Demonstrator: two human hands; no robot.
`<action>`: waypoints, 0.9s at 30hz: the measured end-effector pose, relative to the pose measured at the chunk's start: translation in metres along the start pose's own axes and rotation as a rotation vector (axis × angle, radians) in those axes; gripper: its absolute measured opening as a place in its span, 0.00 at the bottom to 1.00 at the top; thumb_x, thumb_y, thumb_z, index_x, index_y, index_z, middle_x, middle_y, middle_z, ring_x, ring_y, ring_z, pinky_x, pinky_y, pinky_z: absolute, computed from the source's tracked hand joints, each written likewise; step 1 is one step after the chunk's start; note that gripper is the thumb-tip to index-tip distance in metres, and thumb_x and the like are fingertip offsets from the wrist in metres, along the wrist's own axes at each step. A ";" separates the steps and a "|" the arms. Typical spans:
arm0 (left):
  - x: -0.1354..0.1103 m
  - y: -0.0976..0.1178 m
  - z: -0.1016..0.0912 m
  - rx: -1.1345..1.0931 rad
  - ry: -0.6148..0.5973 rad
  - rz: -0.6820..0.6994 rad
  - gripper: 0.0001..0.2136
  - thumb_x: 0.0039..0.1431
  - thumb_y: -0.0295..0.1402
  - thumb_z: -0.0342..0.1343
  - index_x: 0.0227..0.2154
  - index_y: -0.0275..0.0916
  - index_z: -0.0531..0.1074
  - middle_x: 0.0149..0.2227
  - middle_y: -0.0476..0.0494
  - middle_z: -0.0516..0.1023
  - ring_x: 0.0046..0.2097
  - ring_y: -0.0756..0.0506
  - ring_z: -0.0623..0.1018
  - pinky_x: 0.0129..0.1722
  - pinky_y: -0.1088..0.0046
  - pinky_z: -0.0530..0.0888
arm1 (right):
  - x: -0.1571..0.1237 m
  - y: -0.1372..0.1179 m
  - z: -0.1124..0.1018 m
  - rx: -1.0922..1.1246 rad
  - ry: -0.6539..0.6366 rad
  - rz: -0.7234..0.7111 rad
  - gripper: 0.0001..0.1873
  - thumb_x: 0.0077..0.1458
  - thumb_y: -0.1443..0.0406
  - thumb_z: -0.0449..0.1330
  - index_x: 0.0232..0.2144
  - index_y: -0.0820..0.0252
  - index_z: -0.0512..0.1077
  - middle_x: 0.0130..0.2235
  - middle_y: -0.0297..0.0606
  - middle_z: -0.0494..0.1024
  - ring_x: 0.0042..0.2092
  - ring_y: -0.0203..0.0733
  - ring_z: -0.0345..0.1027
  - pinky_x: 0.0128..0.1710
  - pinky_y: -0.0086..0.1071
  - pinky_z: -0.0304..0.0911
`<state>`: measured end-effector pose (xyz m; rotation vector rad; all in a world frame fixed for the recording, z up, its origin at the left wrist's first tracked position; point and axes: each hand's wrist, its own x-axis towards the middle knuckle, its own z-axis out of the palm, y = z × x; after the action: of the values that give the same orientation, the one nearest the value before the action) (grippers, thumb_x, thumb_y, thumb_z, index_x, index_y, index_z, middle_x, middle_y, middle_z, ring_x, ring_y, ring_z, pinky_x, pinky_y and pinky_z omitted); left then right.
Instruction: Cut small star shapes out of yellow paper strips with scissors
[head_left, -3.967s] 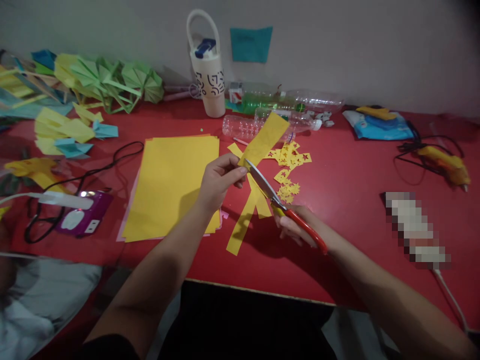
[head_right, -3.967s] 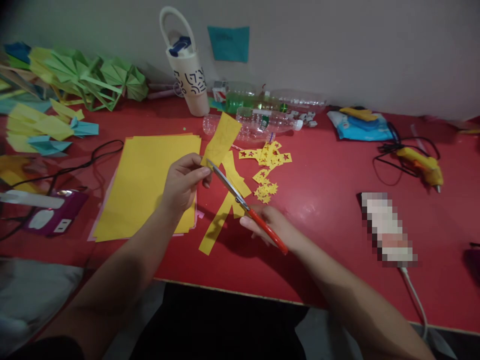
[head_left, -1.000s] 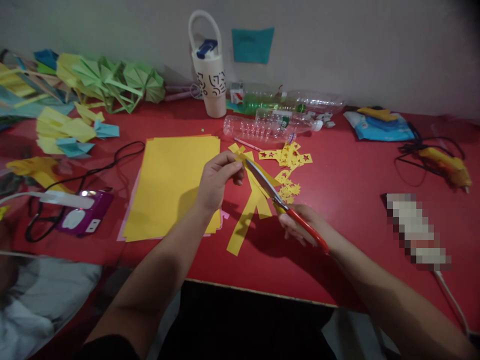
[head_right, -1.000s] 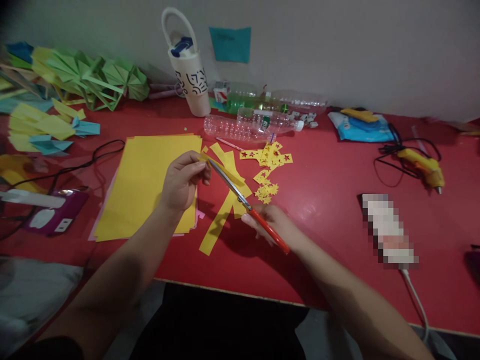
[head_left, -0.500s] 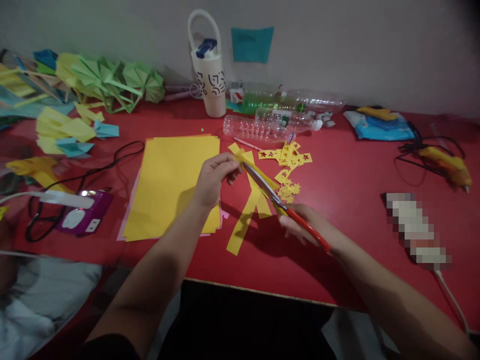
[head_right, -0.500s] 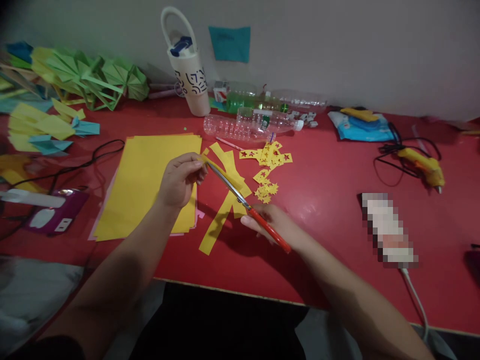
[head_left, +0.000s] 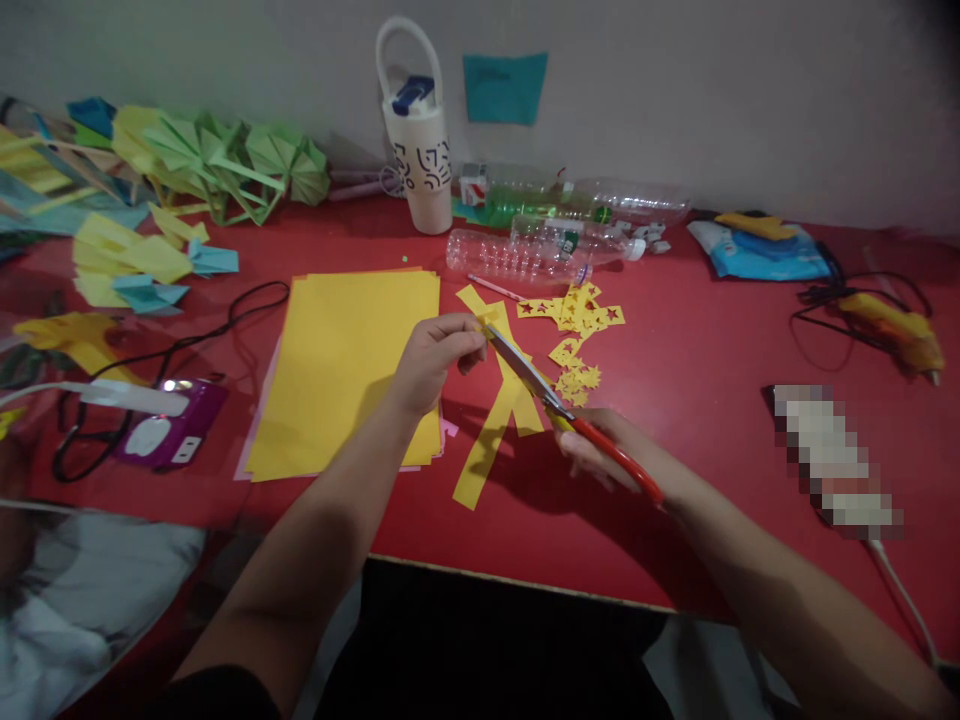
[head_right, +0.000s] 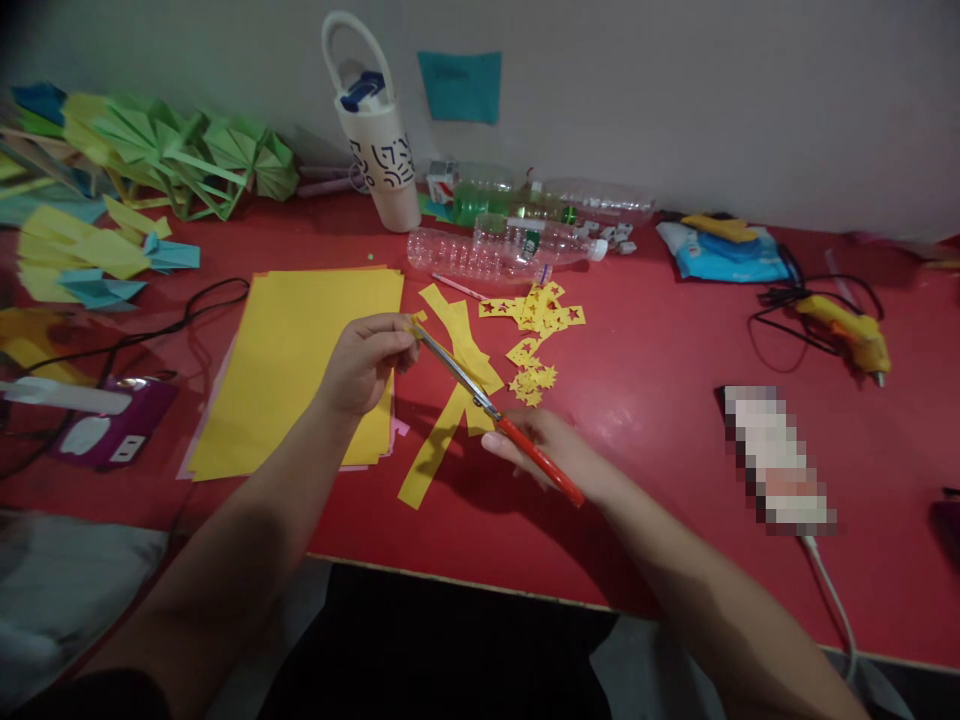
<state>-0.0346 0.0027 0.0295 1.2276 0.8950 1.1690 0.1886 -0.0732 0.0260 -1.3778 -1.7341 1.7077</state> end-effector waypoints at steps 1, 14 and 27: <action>0.000 0.000 0.000 -0.002 -0.002 -0.004 0.07 0.41 0.31 0.57 0.13 0.39 0.71 0.16 0.51 0.67 0.20 0.55 0.64 0.20 0.77 0.62 | 0.000 0.000 0.000 -0.006 0.003 0.005 0.30 0.49 0.38 0.59 0.20 0.54 0.56 0.15 0.22 0.56 0.16 0.30 0.55 0.19 0.29 0.61; -0.001 0.002 -0.005 0.000 -0.040 -0.042 0.08 0.42 0.30 0.57 0.12 0.38 0.70 0.15 0.52 0.65 0.19 0.56 0.63 0.20 0.77 0.60 | -0.001 -0.009 0.000 -0.005 0.011 0.059 0.30 0.46 0.37 0.59 0.20 0.55 0.57 0.15 0.23 0.57 0.14 0.27 0.52 0.11 0.24 0.47; 0.000 0.007 -0.005 0.011 -0.039 -0.090 0.08 0.38 0.31 0.57 0.10 0.38 0.69 0.13 0.53 0.64 0.17 0.56 0.61 0.18 0.76 0.57 | 0.002 0.008 -0.003 -0.004 -0.009 0.074 0.28 0.51 0.40 0.58 0.21 0.56 0.60 0.15 0.25 0.61 0.13 0.28 0.54 0.09 0.23 0.47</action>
<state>-0.0409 0.0033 0.0353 1.2028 0.9188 1.0670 0.1935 -0.0715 0.0188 -1.4560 -1.7122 1.7520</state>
